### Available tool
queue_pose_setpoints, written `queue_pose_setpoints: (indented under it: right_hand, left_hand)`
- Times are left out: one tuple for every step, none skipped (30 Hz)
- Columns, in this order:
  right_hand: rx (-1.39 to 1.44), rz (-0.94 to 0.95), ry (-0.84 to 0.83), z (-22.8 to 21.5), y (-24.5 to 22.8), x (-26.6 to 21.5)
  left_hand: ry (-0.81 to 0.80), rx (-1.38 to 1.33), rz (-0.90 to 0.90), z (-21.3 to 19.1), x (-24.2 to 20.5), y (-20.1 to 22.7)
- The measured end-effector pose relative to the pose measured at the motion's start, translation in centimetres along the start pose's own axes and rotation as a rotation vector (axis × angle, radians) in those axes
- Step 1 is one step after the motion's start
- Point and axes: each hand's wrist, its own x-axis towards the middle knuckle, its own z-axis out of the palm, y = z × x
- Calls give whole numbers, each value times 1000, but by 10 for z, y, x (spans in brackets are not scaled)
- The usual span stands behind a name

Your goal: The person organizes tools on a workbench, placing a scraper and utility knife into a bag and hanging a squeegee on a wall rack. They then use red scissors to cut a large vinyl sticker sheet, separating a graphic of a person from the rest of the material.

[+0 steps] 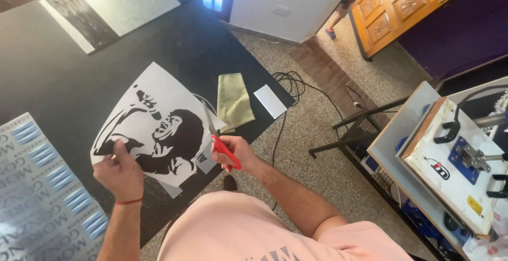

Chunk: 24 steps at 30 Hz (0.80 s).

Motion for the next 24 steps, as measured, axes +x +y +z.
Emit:
queue_pose_setpoints:
  right_hand:
    - [-2,-5,11,0,-3,-1]
    - [-1,13,5,0,-5,-2]
    - [0,31,0,0,-7,-3]
    - [2,29,5,-1,-8,-4]
    - [-14,41,0,-2,-9,-5]
    - [-32,54,-7,-4,-10,-5]
    - [-31,53,-3,-2,-19,-8]
    - [-89,158,-9,-1,-29,-10]
    - [-147,263,-15,0,-38,-12]
    - [-147,263,-14,-3,-40,-13]
    - [-163,260,-48,-5,-40,-14]
    - [-176,259,-90,-5,-39,-13]
    - [-173,260,-97,-10,-44,-14]
    - [-205,299,-113,-11,-47,-14]
    - [-239,337,-130,-11,-48,-14]
    - [-241,360,-181,-14,-35,-11]
    - [-162,209,-181,-16,-22,-8]
    - [-83,51,-168,-24,-12,-2]
    - [-87,67,-207,-25,-11,1]
    - [-74,53,-207,-25,-8,3]
    - [-60,40,-207,-27,-6,6]
    - [-59,51,-228,-28,-5,7]
    - [-78,49,-239,-30,-5,8]
    - [-95,43,-252,-31,-4,12]
  left_hand:
    - [-7,-9,4,2,2,-10]
    - [-18,-49,15,1,2,-20]
    - [-28,-88,26,1,2,-30]
    - [-33,-90,28,-2,11,-16]
    - [-43,-109,40,-5,20,-2]
    - [-51,-128,51,-7,29,11]
    - [-54,-130,51,-12,33,22]
    - [-92,-85,24,-16,36,33]
    - [-130,-41,-3,-20,40,43]
    - [-131,-42,-2,-21,41,40]
    - [-143,-5,-31,-22,43,37]
    - [-151,40,-60,-28,45,33]
    - [-147,47,-60,-20,52,39]
    - [-154,82,35,-25,54,44]
    - [-165,116,129,-30,56,48]
    - [-139,155,99,-31,55,49]
    - [-150,33,106,-32,54,50]
    - [-157,-103,124,-23,59,50]
    - [-128,-78,106,-28,51,57]
    - [-139,-101,87,-28,50,65]
    - [-150,-124,67,-27,49,72]
    - [-135,-108,56,-29,49,72]
    - [-132,-117,60,-31,48,71]
    - [-127,-125,67,-33,51,70]
